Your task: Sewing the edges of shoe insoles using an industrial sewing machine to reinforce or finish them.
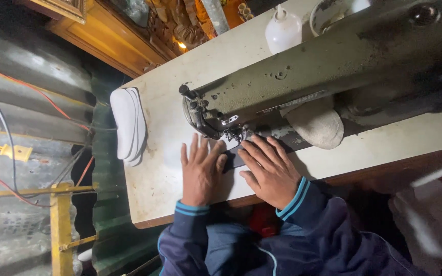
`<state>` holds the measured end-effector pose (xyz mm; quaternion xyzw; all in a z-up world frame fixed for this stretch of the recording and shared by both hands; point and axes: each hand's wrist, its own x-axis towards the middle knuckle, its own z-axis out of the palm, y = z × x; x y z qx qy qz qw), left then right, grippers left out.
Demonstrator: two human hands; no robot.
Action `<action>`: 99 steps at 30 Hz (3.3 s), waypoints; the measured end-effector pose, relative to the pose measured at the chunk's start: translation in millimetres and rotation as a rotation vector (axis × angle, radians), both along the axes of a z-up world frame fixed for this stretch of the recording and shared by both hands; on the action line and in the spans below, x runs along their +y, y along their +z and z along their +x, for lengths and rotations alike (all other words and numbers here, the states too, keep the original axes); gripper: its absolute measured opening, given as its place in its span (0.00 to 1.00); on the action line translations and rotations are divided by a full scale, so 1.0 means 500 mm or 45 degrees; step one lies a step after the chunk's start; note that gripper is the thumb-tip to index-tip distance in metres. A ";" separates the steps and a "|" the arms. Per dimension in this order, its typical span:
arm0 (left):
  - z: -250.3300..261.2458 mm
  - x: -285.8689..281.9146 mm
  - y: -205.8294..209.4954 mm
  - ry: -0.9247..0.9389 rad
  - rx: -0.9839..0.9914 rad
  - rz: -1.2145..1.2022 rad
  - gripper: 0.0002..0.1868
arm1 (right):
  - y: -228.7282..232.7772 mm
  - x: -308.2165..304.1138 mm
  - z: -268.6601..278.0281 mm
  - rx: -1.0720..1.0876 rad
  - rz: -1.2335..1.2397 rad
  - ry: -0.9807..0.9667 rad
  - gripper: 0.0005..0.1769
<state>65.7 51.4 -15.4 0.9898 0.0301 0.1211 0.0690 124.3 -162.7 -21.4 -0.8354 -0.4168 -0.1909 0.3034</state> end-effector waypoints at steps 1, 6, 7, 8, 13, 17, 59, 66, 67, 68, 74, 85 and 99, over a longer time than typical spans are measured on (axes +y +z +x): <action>-0.008 -0.008 0.000 -0.014 -0.021 -0.012 0.23 | 0.001 0.000 0.000 -0.009 -0.001 -0.009 0.24; -0.046 -0.080 0.055 -0.014 0.024 0.043 0.23 | -0.003 0.003 -0.001 -0.025 0.027 -0.020 0.23; -0.051 -0.092 0.059 -0.024 0.022 0.074 0.26 | -0.005 0.004 0.000 -0.037 0.035 -0.029 0.22; -0.056 -0.106 0.063 -0.022 0.023 0.075 0.26 | -0.005 0.003 -0.001 -0.036 0.037 -0.027 0.22; -0.068 -0.167 0.096 -0.091 0.018 -0.089 0.33 | 0.008 -0.008 -0.002 0.000 -0.045 0.008 0.19; -0.071 -0.196 0.092 -0.111 -0.081 -0.198 0.25 | 0.006 -0.013 -0.004 0.086 -0.040 0.041 0.20; -0.123 -0.052 0.001 -0.066 -0.029 -0.290 0.31 | 0.013 0.002 0.003 0.081 0.022 0.060 0.18; -0.111 -0.044 0.004 -0.058 -0.030 -0.307 0.30 | 0.010 0.002 0.004 0.078 0.013 0.050 0.18; -0.109 -0.042 0.004 -0.054 -0.033 -0.303 0.30 | 0.011 0.002 0.005 0.081 0.016 0.058 0.18; -0.108 -0.041 0.005 -0.053 -0.029 -0.305 0.30 | 0.010 0.001 0.004 0.085 0.014 0.058 0.18; -0.089 -0.026 0.006 -0.064 -0.048 -0.310 0.26 | 0.011 0.006 0.005 0.041 0.033 0.035 0.18; -0.036 0.016 -0.017 -0.185 -0.110 -0.336 0.20 | 0.013 0.005 0.004 0.006 0.035 0.014 0.18; 0.013 0.037 -0.014 -0.188 0.060 -0.366 0.27 | 0.012 0.001 0.007 0.020 0.010 0.016 0.19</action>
